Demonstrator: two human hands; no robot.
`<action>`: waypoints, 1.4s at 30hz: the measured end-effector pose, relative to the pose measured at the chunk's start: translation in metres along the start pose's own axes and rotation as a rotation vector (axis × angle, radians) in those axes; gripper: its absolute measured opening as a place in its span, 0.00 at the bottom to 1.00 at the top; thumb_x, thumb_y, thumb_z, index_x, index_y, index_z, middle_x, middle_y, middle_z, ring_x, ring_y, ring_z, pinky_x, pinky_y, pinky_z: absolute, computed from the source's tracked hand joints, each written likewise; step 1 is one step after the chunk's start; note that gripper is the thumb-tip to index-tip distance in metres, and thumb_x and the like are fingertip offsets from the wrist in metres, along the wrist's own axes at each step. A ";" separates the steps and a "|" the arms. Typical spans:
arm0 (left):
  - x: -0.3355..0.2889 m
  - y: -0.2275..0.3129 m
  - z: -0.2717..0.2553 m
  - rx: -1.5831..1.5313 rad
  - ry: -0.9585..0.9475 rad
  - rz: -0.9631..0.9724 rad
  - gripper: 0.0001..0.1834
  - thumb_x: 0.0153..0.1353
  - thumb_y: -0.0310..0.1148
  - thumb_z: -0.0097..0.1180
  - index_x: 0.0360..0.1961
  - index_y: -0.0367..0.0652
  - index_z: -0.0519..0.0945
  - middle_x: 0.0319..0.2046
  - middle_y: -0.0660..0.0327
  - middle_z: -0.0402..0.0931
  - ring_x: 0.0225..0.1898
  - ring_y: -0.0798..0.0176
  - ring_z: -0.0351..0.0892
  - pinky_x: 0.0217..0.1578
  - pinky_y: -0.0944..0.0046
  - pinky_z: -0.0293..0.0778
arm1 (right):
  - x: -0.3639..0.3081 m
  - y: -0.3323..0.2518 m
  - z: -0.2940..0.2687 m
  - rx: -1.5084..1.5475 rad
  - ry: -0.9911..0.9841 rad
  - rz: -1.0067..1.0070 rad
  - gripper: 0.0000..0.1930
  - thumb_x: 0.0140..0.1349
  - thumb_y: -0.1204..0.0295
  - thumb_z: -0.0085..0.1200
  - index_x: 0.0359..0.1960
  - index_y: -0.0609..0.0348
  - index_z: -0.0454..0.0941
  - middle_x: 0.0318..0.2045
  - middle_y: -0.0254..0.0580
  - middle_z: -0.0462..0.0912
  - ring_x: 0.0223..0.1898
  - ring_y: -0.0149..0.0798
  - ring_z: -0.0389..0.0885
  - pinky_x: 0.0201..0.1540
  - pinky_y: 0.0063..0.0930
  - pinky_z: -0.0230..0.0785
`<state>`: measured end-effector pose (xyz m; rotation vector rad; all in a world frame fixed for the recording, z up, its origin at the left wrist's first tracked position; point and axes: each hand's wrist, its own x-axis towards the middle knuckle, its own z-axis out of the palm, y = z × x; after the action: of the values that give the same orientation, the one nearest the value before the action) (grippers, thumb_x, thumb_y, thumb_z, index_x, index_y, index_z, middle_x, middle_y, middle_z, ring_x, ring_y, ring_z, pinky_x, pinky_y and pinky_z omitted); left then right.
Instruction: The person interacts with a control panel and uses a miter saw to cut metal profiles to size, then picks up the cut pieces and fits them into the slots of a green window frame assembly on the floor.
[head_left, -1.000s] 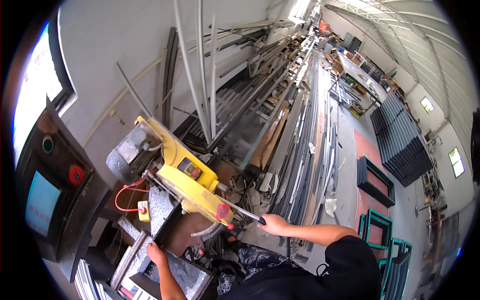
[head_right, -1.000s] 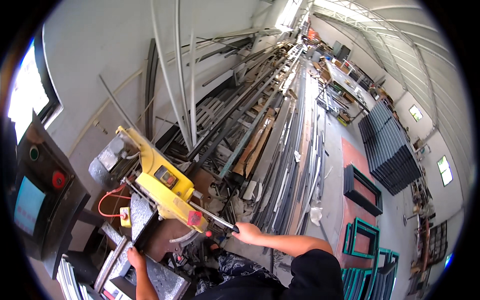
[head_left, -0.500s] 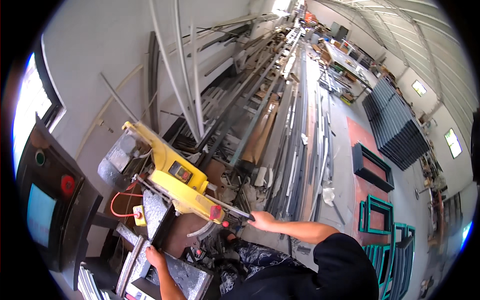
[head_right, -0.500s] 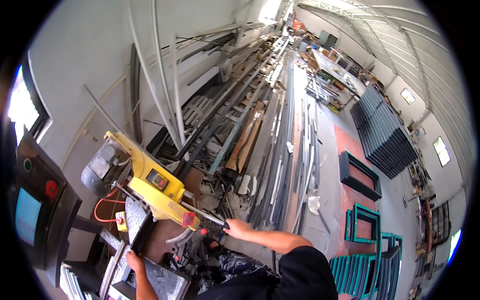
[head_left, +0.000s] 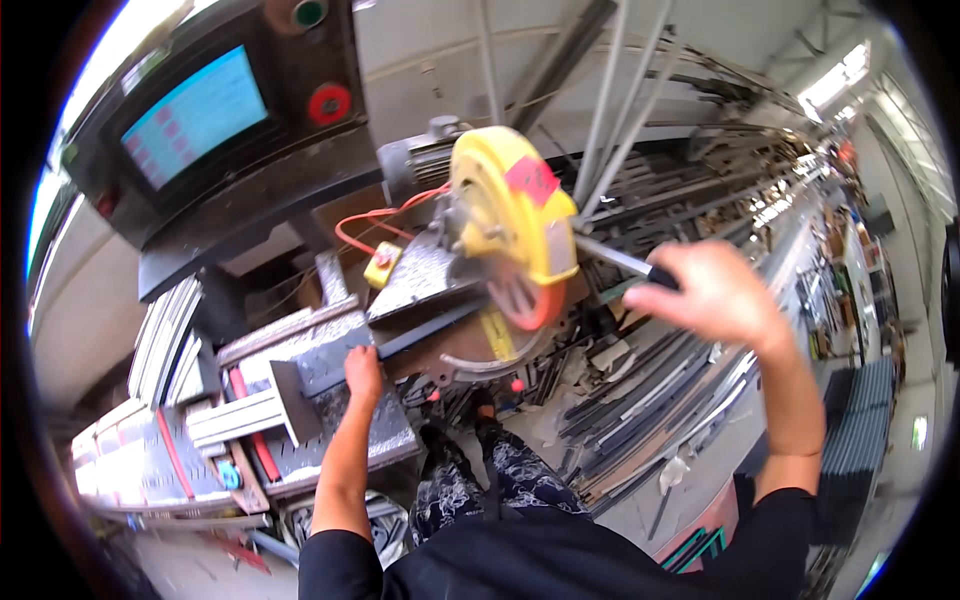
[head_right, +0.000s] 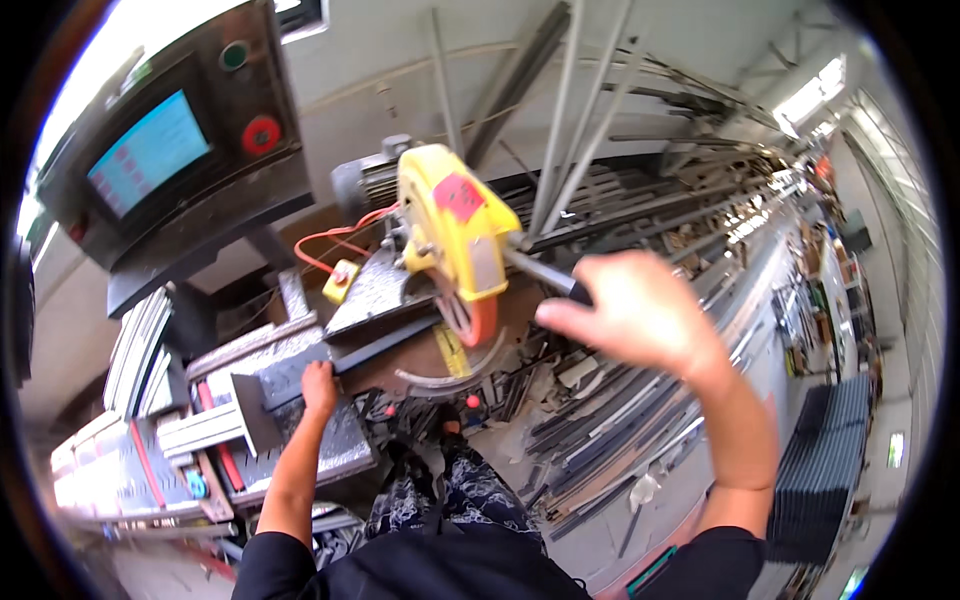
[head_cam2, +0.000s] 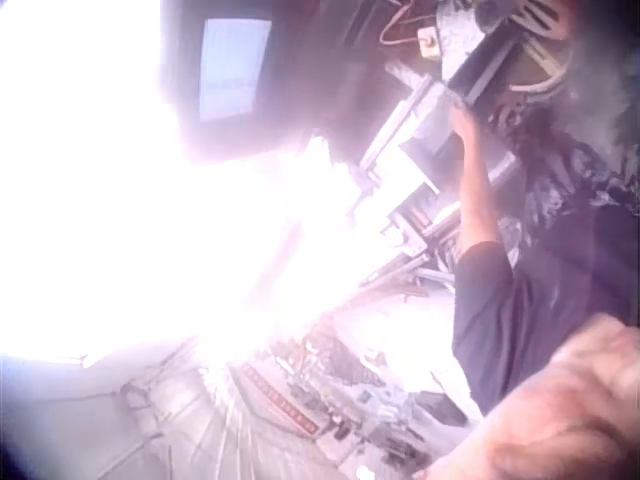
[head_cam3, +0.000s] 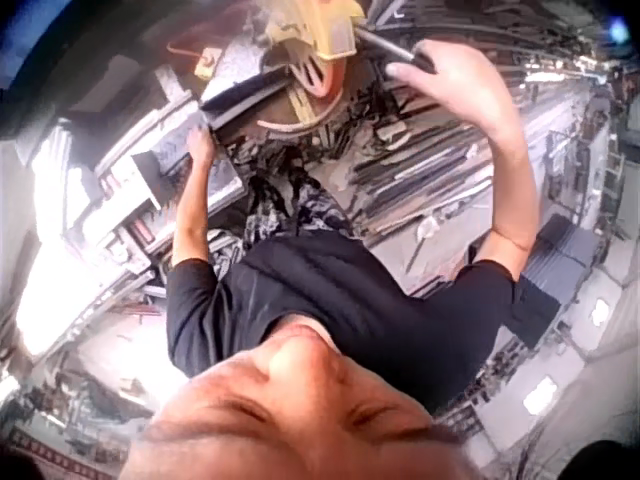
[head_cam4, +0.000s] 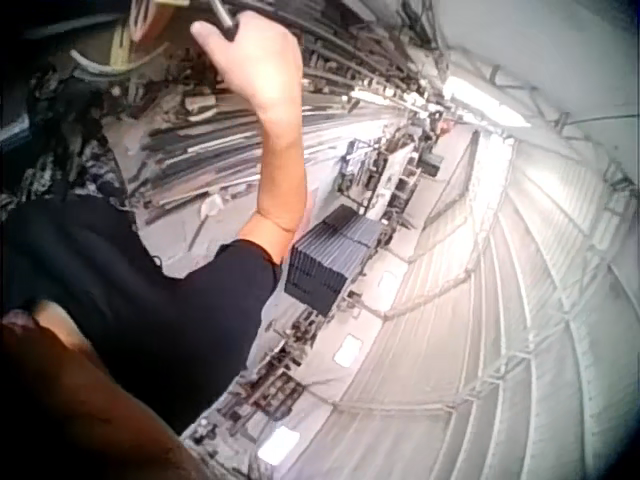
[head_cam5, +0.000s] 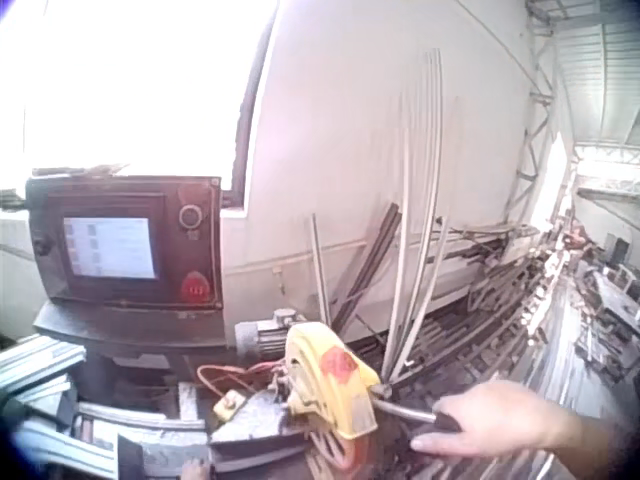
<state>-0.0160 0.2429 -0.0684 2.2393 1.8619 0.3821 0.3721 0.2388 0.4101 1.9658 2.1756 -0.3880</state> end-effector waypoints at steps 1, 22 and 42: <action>-0.019 0.010 -0.005 0.018 0.011 -0.037 0.08 0.47 0.27 0.58 0.30 0.40 0.75 0.30 0.51 0.73 0.36 0.46 0.73 0.37 0.49 0.70 | 0.017 -0.007 -0.024 -0.031 -0.041 -0.018 0.28 0.56 0.44 0.55 0.29 0.64 0.79 0.24 0.56 0.80 0.30 0.58 0.80 0.35 0.44 0.72; -0.201 -0.061 -0.048 0.115 -0.230 -0.286 0.16 0.51 0.26 0.51 0.43 0.42 0.77 0.41 0.54 0.74 0.46 0.48 0.73 0.47 0.53 0.71 | 0.142 0.140 0.125 0.662 0.128 0.124 0.12 0.60 0.65 0.58 0.38 0.62 0.80 0.21 0.35 0.80 0.19 0.24 0.76 0.21 0.18 0.65; -0.124 0.095 -0.063 -0.174 0.014 -0.306 0.17 0.52 0.27 0.57 0.45 0.38 0.76 0.44 0.53 0.74 0.48 0.48 0.74 0.49 0.54 0.72 | 0.299 0.227 0.371 -0.024 0.006 0.218 0.11 0.54 0.75 0.57 0.39 0.63 0.79 0.30 0.53 0.81 0.33 0.54 0.78 0.39 0.40 0.71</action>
<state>0.0308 0.1030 0.0133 1.8102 2.0490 0.4857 0.5518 0.4259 -0.0496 2.1646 1.9318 -0.3207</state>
